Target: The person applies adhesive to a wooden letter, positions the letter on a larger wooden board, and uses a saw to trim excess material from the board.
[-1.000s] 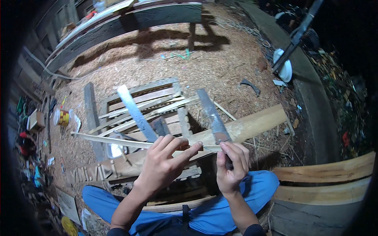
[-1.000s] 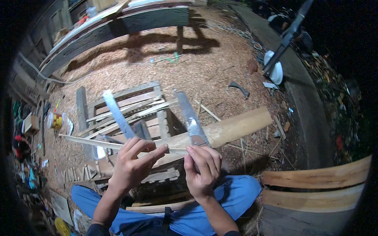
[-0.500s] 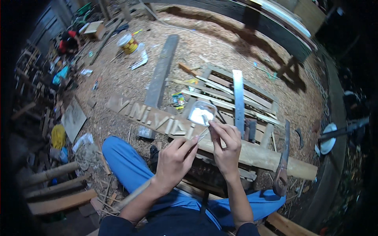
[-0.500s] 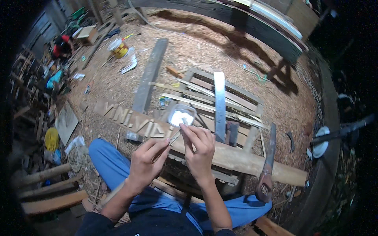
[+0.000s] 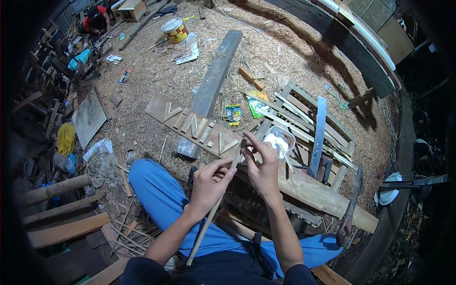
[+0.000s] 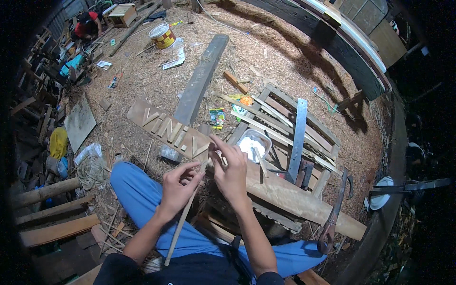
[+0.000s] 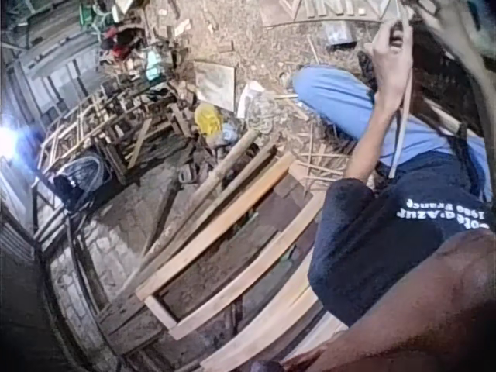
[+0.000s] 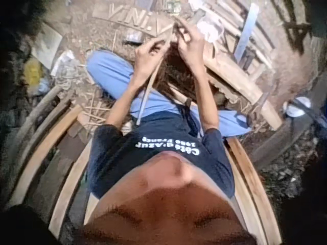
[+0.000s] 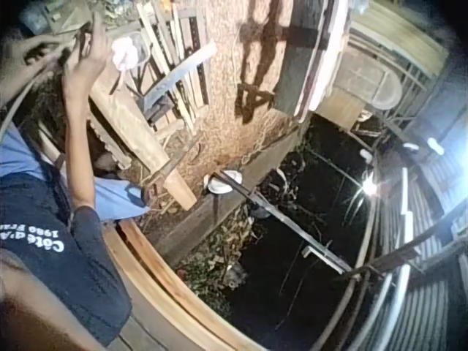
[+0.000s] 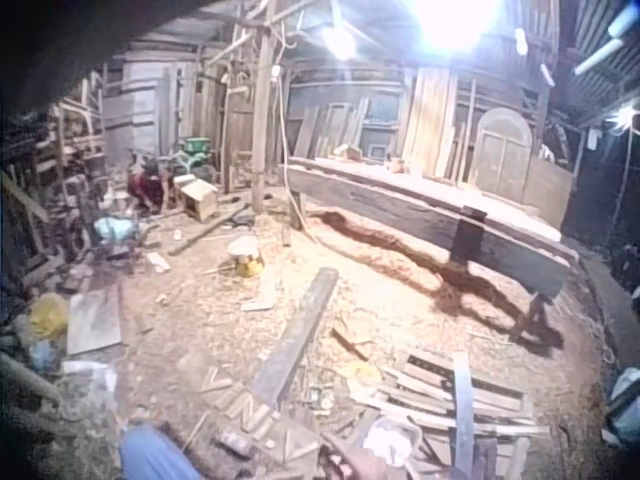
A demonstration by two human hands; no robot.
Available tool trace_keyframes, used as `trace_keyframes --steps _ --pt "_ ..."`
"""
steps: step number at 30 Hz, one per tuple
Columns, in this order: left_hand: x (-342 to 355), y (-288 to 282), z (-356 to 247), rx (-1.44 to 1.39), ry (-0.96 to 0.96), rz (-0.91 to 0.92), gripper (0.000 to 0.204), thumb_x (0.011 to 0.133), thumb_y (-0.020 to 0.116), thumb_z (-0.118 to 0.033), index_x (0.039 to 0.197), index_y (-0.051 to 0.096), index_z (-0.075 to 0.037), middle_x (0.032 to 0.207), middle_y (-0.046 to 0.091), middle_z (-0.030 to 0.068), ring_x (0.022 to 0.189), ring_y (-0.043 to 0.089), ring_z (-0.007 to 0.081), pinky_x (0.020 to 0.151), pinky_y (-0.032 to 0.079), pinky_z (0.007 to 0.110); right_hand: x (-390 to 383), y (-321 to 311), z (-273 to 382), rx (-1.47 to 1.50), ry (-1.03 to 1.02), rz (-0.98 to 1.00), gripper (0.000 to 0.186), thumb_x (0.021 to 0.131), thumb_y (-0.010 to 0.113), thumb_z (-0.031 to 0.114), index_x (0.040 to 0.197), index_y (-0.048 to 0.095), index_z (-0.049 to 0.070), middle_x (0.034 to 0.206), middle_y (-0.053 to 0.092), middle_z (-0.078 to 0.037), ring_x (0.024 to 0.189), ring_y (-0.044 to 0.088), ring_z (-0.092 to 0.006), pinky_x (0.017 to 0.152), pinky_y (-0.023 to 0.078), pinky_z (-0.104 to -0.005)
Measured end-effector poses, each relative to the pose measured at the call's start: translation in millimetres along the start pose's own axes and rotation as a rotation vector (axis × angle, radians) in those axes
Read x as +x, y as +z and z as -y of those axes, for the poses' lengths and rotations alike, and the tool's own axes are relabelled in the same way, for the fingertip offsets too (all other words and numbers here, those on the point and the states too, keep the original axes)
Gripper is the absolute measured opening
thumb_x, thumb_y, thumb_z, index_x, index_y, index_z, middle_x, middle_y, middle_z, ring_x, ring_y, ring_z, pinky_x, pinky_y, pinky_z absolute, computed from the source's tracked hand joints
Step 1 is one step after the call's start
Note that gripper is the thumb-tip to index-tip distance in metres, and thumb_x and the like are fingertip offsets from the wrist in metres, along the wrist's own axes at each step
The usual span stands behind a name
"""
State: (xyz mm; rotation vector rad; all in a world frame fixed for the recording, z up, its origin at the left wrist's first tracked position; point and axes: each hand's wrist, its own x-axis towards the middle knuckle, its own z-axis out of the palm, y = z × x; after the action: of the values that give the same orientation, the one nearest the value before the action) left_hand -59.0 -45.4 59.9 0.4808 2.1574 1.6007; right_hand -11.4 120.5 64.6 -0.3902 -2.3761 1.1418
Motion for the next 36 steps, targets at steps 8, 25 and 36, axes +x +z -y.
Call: trace_keyframes --steps 8,25,36 --pt "22 -15 27 -0.023 0.075 0.021 0.028 0.093 0.081 -0.014 0.118 0.077 -0.002 0.081 0.077 0.005 0.073 0.067 0.0044 0.065 0.054 0.023 9 26 -12 -0.001 0.125 -0.063 0.031 0.091 0.078 0.016 0.121 0.075 0.011 0.097 0.075 -0.008 0.091 0.064 -0.0227 0.09 0.04 -0.0374" --pt "21 -13 38 -0.09 0.056 -0.075 0.019 0.09 0.082 -0.01 0.105 0.08 0.002 0.086 0.08 0.0075 0.075 0.072 0.0066 0.071 0.057 0.024 20 37 -5 -0.153 0.134 -0.068 0.016 0.087 0.08 0.014 0.102 0.082 0.009 0.089 0.073 -0.008 0.09 0.062 -0.0231 0.092 0.038 -0.0381" --pt "23 -8 47 -0.096 0.105 -0.089 0.02 0.089 0.082 -0.01 0.106 0.078 0.001 0.065 0.068 0.0005 0.062 0.059 0.0012 0.059 0.049 0.021 21 36 0 -0.162 0.128 -0.062 0.018 0.087 0.081 0.016 0.104 0.083 0.01 0.09 0.073 -0.007 0.088 0.061 -0.0212 0.091 0.036 -0.037"
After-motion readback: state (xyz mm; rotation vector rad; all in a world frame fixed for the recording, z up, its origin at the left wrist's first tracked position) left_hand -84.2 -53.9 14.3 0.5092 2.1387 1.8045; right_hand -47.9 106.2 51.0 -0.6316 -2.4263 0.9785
